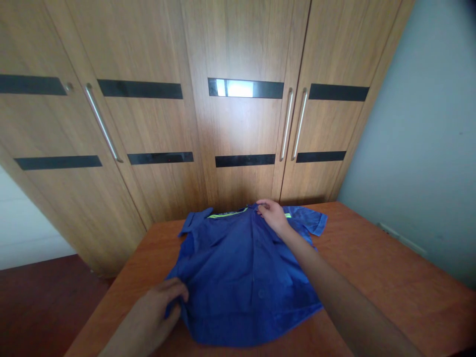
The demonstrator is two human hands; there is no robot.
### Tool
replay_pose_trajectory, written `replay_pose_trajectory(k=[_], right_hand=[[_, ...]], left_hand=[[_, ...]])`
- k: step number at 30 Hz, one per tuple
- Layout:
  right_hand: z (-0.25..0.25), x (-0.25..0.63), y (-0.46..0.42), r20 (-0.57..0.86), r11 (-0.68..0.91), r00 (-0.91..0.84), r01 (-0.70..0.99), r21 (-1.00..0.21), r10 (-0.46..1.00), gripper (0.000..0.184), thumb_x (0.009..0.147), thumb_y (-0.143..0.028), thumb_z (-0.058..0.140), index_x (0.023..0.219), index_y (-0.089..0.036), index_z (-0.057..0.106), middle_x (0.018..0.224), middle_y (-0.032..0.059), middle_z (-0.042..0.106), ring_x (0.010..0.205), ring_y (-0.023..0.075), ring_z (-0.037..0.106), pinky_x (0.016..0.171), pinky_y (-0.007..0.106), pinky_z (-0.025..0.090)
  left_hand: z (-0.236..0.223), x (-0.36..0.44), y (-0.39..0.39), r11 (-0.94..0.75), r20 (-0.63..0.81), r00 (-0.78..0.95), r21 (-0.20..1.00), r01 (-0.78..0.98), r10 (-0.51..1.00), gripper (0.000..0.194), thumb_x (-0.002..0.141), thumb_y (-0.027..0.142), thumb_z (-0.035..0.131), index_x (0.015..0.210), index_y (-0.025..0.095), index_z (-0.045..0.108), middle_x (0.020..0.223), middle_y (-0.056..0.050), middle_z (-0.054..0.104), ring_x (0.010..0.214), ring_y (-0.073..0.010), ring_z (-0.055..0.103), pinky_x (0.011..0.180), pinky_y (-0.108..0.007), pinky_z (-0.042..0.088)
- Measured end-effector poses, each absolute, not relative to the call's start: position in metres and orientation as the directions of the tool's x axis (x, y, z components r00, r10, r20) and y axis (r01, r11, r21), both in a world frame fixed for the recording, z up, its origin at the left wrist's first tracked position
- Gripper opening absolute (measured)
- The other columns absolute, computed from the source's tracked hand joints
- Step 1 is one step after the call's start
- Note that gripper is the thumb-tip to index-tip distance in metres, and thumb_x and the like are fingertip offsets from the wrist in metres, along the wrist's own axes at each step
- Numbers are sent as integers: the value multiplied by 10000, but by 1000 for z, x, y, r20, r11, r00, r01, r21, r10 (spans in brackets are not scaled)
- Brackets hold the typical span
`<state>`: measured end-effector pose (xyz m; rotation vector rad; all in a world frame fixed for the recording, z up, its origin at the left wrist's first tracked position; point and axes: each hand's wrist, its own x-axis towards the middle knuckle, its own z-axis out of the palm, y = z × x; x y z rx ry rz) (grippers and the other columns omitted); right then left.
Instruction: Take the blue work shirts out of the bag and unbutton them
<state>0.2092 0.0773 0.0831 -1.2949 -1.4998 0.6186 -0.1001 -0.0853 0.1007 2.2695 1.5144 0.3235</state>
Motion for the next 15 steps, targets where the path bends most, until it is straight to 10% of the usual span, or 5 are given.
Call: replay_pose_trajectory(k=[9, 15], right_hand=[[42, 208, 0, 450, 449, -187, 669, -592, 873, 619, 796, -186, 573, 1389, -181, 394, 1373, 127, 490, 1289, 249, 432, 1090, 454, 343], [48, 207, -86, 395, 501, -317, 652, -569, 862, 436, 830, -210, 588, 1257, -267, 522, 1277, 66, 529, 1210, 225, 478, 1064, 413, 385]], left_hand=[[66, -110, -79, -346, 11, 354, 242, 906, 935, 476, 697, -3, 398, 979, 252, 685, 1089, -37, 671, 1019, -203, 622, 940, -360, 425], [62, -83, -101, -484, 244, 418, 421, 767, 875, 364, 758, 101, 502, 998, 293, 697, 1150, -33, 669, 1068, -229, 620, 963, -353, 463]])
